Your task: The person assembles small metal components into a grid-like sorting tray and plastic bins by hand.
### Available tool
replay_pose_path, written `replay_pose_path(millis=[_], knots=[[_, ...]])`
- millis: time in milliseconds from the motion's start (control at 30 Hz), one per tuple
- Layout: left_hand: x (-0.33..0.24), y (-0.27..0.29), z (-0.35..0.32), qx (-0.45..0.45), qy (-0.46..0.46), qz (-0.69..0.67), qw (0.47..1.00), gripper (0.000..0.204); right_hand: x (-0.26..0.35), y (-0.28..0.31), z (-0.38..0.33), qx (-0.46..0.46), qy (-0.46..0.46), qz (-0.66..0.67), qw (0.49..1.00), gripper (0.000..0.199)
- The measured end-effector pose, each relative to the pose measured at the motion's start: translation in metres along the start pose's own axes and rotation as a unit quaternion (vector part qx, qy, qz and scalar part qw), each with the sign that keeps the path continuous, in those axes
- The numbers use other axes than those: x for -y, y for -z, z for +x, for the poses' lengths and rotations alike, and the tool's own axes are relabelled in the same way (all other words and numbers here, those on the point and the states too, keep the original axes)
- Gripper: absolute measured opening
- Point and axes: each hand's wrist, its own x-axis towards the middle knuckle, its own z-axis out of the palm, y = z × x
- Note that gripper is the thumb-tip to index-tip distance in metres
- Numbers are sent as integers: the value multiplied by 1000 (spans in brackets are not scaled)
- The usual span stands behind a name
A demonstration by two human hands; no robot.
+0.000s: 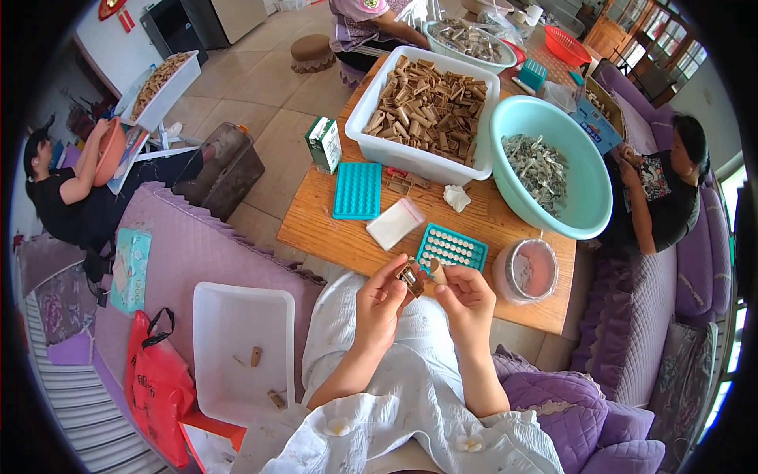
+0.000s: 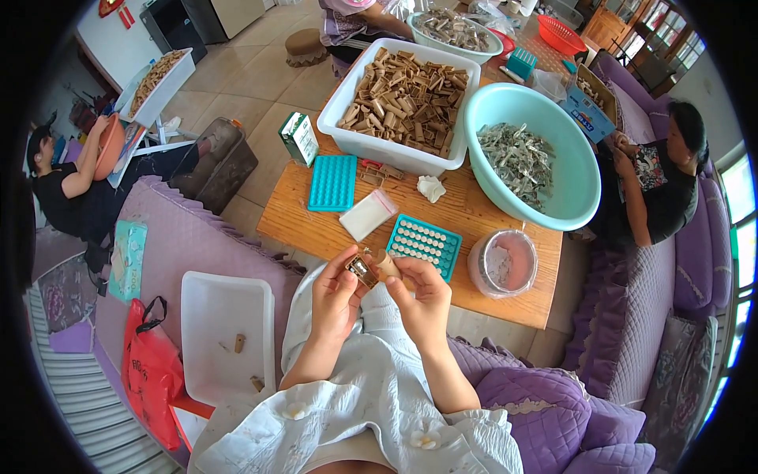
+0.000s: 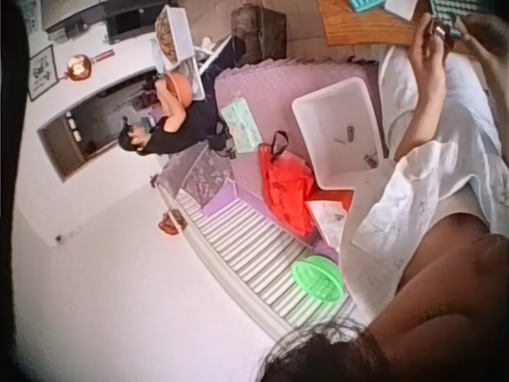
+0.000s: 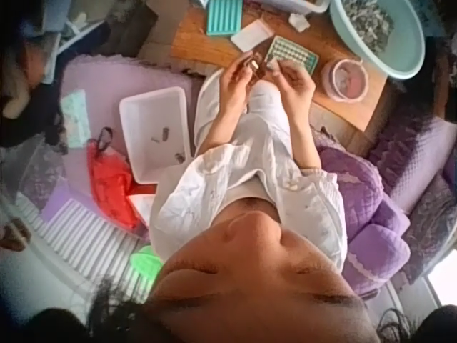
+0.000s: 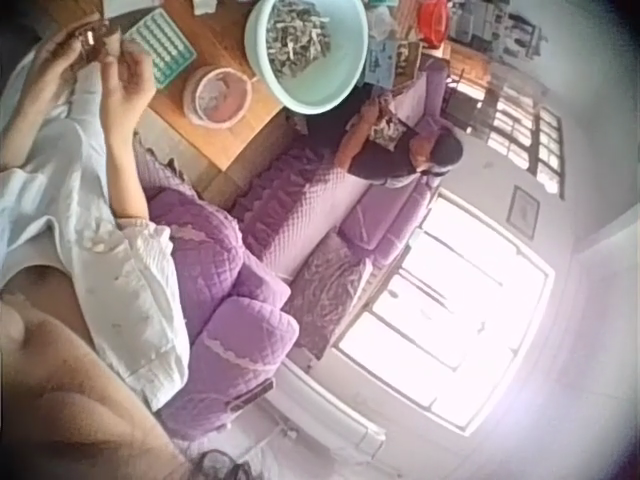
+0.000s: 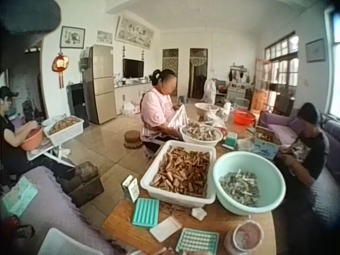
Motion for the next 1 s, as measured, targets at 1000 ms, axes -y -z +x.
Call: replay_pose_path(millis=[1000], knots=[[11, -12, -10, 56, -143, 166, 974, 31, 4, -20, -18, 88, 109, -301, 943, 15]])
